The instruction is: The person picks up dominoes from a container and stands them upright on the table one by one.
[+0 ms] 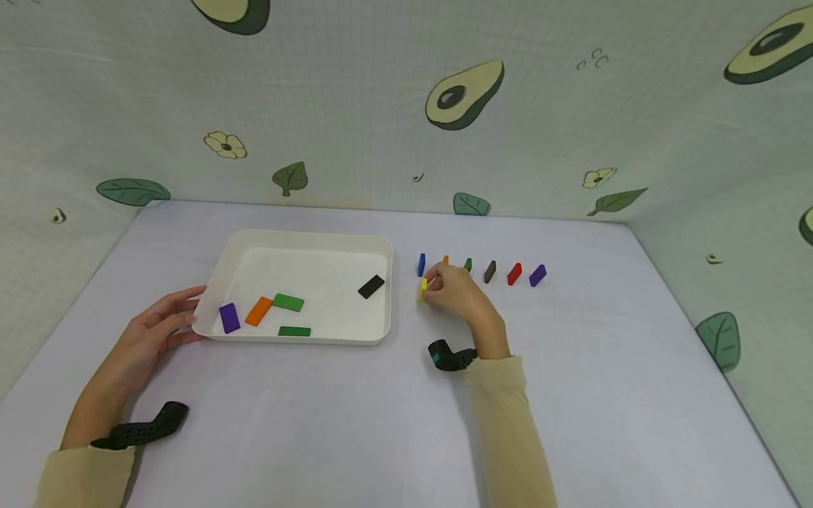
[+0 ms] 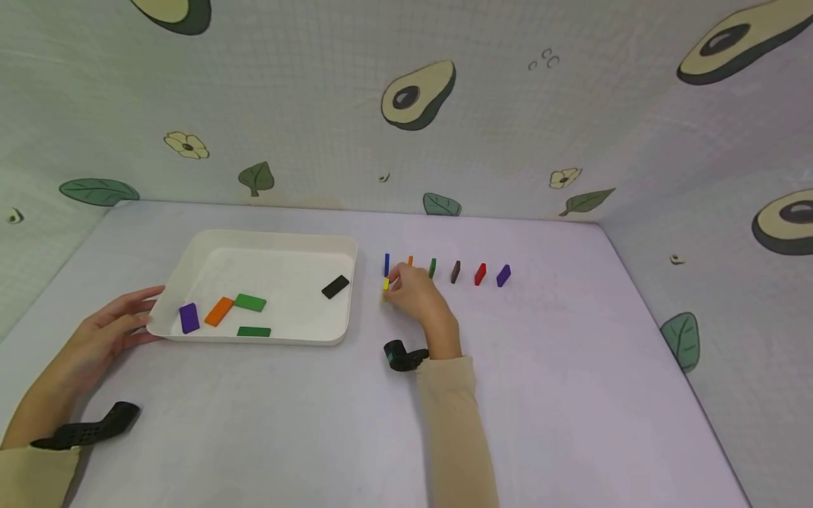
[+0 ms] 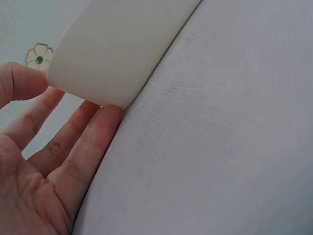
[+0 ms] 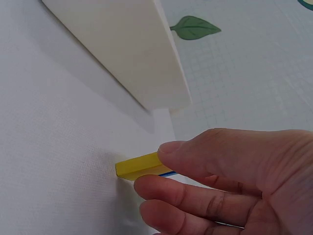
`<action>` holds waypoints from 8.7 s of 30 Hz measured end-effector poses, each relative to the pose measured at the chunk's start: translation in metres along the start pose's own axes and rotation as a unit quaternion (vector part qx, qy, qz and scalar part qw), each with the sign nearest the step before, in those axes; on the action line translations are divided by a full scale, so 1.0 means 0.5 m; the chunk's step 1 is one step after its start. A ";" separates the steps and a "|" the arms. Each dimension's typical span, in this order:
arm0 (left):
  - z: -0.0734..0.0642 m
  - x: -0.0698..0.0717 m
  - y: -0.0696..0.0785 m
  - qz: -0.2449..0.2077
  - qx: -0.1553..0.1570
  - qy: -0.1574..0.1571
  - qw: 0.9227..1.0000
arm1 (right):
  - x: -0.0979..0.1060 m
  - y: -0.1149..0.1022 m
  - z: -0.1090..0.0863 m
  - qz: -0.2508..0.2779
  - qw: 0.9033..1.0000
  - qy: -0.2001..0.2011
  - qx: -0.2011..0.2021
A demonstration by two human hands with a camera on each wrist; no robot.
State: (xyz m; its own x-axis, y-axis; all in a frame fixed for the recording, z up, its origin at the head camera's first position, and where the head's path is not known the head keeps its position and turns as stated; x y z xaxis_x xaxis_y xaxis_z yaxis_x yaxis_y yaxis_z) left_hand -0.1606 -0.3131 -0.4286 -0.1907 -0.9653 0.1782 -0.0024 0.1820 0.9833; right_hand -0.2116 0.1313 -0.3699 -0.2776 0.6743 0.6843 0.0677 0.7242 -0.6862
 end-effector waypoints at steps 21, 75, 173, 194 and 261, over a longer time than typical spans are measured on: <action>-0.002 0.000 0.005 -0.016 -0.013 -0.007 1.000 | -0.007 0.006 0.004 -0.002 1.000 0.003 0.006; 0.000 -0.002 0.002 0.010 -0.011 -0.001 1.000 | 0.010 -0.013 -0.016 -0.026 0.999 0.021 0.002; -0.002 -0.002 0.005 0.006 -0.011 0.005 1.000 | -0.277 -0.217 0.061 0.047 0.994 -0.036 0.090; -0.004 -0.002 0.006 0.014 -0.006 0.004 1.000 | -0.288 -0.231 0.062 -0.019 0.998 -0.023 0.062; -0.003 -0.001 0.007 0.006 -0.013 0.001 1.000 | -0.203 -0.219 -0.010 0.037 0.988 -0.006 0.147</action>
State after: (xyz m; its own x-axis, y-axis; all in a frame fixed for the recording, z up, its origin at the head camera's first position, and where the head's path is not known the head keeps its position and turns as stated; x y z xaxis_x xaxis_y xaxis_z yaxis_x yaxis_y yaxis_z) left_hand -0.1589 -0.3122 -0.4250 -0.1895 -0.9632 0.1908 0.0264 0.1893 0.9816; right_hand -0.1861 -0.0155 -0.3631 -0.2937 0.7210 0.6276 -0.1920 0.5987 -0.7776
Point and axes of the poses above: each hand's wrist, its own z-axis towards the middle knuckle, its own x-axis out of the back of the hand, y = z × x, the point moved 2 cm from there along z, towards the middle knuckle, and after that the axes turned 4 degrees about z, right-handed, at the moved point
